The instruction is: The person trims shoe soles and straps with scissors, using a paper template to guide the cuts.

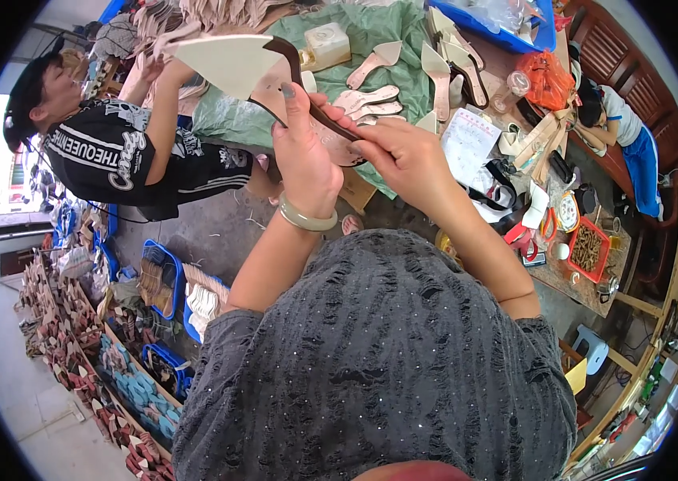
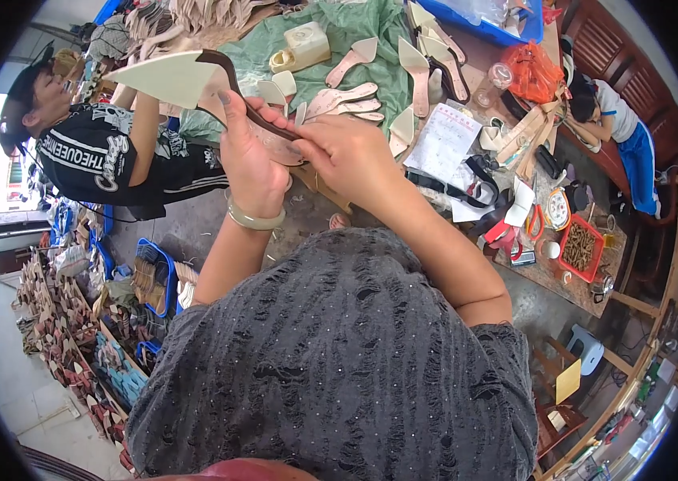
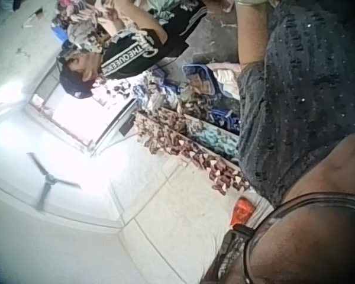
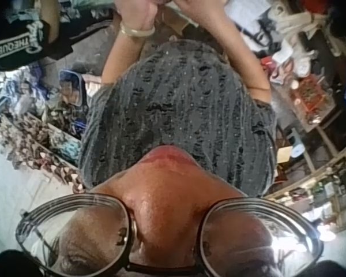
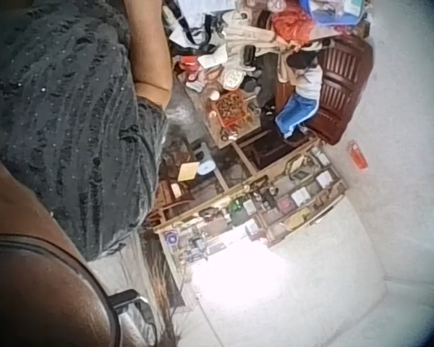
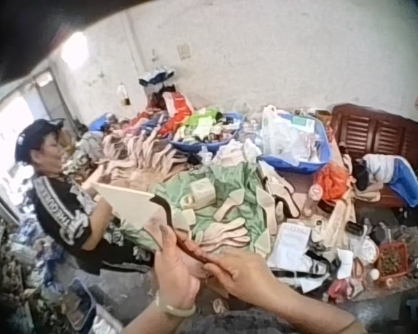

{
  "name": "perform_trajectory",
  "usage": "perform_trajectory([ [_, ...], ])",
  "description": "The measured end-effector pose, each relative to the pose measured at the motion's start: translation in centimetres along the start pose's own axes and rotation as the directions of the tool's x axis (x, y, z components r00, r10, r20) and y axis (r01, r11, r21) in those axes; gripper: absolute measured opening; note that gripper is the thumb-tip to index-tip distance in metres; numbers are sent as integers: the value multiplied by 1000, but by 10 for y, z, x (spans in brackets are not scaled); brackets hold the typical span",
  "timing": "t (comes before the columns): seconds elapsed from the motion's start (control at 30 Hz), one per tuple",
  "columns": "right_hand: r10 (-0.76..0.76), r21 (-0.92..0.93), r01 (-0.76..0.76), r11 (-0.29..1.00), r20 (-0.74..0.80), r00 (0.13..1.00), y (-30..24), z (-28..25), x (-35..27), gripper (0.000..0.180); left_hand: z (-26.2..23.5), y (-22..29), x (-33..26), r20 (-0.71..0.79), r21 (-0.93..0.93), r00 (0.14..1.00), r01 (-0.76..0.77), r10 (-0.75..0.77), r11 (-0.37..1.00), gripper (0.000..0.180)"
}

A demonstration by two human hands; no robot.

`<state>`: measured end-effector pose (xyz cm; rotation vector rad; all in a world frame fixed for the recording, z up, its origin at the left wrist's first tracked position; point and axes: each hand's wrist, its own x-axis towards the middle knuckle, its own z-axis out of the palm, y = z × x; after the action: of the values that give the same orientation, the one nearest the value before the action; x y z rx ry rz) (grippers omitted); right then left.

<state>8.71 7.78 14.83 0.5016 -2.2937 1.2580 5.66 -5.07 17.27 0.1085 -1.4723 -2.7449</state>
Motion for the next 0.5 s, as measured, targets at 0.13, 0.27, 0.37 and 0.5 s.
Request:
perform_trajectory([
  [0.13,-88,-68,83,994,-64,994,4,10,4,11,-14,-5,17,-28,7,999,24,-24,1000,41],
  [0.27,47,74,-48,996,15,999,28,-15,15,10,-65,1,48,352,547,866,119,-356,829,44],
  [0.37,70,-72,-67,995,40,997,28,-37,20,9,-31,37,33,211,977,757,-143,-618,158,41],
  [0.5,-288,-276,309,910,115,951,5,-35,27,15,-2,38,51,995,101,92,-935,42,-340,38],
])
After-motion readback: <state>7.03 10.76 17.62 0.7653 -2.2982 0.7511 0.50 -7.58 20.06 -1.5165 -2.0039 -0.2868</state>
